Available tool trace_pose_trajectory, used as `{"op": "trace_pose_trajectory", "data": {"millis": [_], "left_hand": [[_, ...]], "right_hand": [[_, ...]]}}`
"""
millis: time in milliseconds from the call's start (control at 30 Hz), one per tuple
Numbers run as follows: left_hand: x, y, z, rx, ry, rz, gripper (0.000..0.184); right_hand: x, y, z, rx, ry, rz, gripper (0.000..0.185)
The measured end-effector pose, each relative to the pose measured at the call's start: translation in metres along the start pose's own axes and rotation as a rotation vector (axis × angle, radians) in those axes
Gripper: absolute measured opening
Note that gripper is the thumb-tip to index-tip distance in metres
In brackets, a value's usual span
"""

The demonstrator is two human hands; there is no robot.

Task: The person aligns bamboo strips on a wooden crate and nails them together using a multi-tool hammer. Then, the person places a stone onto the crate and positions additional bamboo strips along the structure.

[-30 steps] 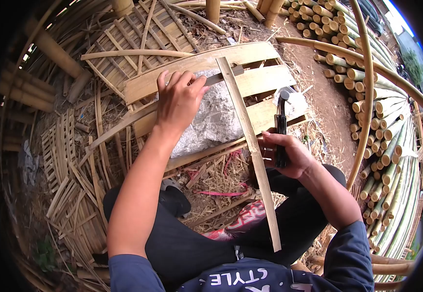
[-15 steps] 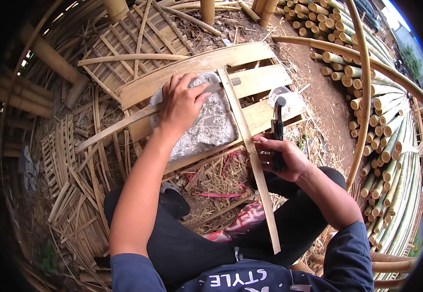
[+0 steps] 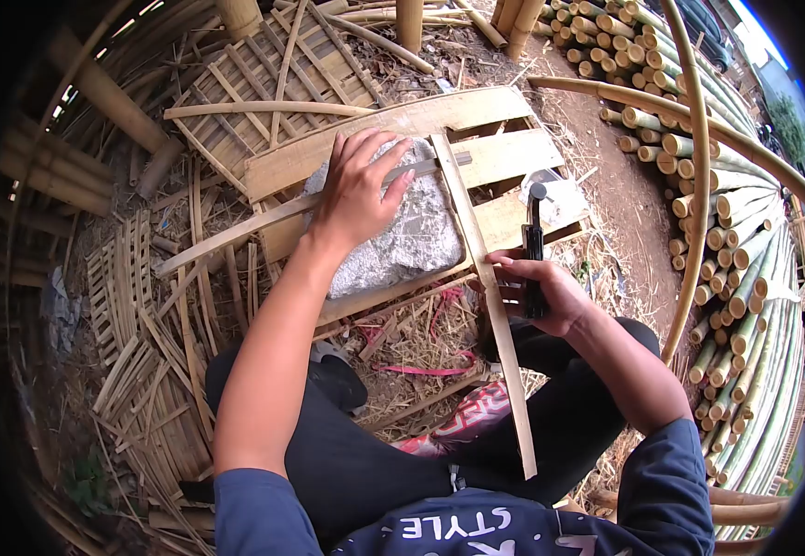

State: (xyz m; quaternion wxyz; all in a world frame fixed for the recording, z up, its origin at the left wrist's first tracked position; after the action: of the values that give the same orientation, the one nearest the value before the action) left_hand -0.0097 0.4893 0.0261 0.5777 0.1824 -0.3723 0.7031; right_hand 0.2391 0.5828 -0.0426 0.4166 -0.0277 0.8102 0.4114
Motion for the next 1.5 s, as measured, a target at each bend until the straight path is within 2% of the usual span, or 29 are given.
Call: {"op": "trace_pose_trajectory", "data": {"millis": [167, 333, 533, 767, 1500], "left_hand": [[0.006, 0.006, 0.028, 0.06, -0.072, -0.012, 0.032], [-0.003, 0.024, 0.035, 0.022, 0.089, 0.055, 0.019], [-0.01, 0.024, 0.024, -0.021, 0.172, 0.108, 0.019], [-0.009, 0.02, 0.01, -0.027, 0.129, 0.074, 0.02], [-0.014, 0.015, 0.021, 0.081, 0.16, 0.059, 0.025]], "right_hand": [[-0.001, 0.002, -0.004, 0.023, 0.024, -0.008, 0.033], [-0.002, 0.002, -0.003, 0.003, 0.039, -0.019, 0.037], [-0.007, 0.006, -0.005, -0.015, 0.021, -0.012, 0.04], [-0.007, 0.004, 0.009, -0.013, 0.053, 0.007, 0.044], [-0.006, 0.027, 0.026, 0.155, -0.001, 0.117, 0.034]]}}
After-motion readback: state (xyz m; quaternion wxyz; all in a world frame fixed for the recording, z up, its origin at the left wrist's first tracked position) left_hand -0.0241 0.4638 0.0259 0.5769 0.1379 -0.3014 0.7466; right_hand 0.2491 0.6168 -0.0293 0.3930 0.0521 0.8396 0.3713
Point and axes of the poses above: each hand's wrist, its own x-axis towards the middle knuckle, its own z-axis out of the back of the hand, y = z × x, the point moved 7 cm from there along x, towards the middle knuckle, and after that the axes turned 5 degrees about -y, right-handed, at the moved point
